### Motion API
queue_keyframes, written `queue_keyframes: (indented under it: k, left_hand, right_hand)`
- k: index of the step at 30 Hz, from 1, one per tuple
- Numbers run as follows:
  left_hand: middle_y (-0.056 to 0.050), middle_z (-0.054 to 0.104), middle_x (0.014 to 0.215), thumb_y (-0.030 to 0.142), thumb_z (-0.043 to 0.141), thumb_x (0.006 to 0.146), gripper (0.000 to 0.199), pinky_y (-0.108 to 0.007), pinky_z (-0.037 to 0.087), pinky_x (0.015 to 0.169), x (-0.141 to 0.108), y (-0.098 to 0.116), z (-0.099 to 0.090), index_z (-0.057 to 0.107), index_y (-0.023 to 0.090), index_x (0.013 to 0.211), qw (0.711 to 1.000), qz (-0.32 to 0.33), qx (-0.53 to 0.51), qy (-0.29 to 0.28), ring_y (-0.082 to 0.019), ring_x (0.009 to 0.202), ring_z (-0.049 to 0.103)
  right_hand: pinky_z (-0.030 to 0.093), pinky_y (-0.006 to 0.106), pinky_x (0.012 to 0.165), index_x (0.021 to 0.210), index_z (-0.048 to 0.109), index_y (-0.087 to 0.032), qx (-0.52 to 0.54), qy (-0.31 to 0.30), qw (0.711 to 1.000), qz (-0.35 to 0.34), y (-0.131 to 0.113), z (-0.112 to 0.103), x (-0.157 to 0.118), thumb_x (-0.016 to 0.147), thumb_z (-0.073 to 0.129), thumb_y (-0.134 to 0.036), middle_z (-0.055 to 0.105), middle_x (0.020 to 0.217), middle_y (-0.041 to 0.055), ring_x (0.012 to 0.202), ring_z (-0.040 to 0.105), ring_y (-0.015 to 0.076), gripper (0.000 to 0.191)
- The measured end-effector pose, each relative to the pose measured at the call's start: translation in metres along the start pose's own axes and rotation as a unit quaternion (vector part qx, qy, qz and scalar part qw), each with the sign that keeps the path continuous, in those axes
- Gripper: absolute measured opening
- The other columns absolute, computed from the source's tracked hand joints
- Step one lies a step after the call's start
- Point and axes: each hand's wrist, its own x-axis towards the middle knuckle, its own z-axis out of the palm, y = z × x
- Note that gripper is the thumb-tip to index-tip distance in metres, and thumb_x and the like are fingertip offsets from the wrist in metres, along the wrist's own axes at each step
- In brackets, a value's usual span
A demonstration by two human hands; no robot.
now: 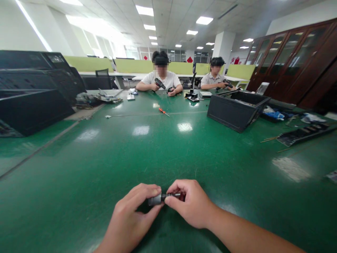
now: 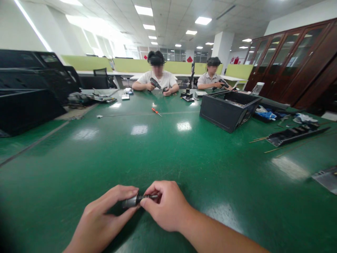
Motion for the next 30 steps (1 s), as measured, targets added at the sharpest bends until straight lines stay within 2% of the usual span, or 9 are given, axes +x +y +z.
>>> queue_keyframes:
  k: [4, 14, 30]
  left_hand:
    - [-0.002, 0.075, 0.093, 0.021, 0.069, 0.087, 0.012, -0.022, 0.061, 0.076, 0.0015, 0.0022, -0.0005, 0.068, 0.022, 0.099, 1.0, 0.003, 0.007, 0.004, -0.015, 0.084, 0.074]
    - [-0.002, 0.075, 0.094, 0.022, 0.069, 0.087, 0.012, -0.023, 0.061, 0.076, -0.0005, 0.0026, -0.0009, 0.068, 0.022, 0.1, 1.0, -0.001, 0.02, 0.012, -0.016, 0.084, 0.074]
    - [0.0, 0.075, 0.094, 0.024, 0.068, 0.087, 0.014, -0.023, 0.062, 0.078, 0.0009, 0.0019, -0.0017, 0.07, 0.024, 0.101, 0.999, -0.014, 0.033, 0.018, -0.015, 0.084, 0.074]
  right_hand:
    - [0.038, 0.022, 0.055, 0.08, 0.072, -0.017, -0.033, 0.005, 0.999, -0.016, -0.0014, -0.0008, -0.0003, 0.079, 0.07, -0.021, 0.063, 0.065, -0.0023, 0.059, 0.054, 0.0115, 0.004]
    - [0.038, 0.022, 0.055, 0.079, 0.07, -0.017, 0.008, -0.002, 1.0, -0.005, 0.0056, -0.0007, 0.0008, 0.08, 0.069, -0.021, 0.062, 0.065, -0.0022, 0.058, 0.053, 0.0118, 0.004]
    - [0.037, 0.022, 0.056, 0.078, 0.068, -0.016, 0.03, 0.0, 1.0, 0.007, -0.0001, -0.0021, 0.0003, 0.079, 0.068, -0.018, 0.06, 0.064, -0.0024, 0.058, 0.052, 0.0117, 0.002]
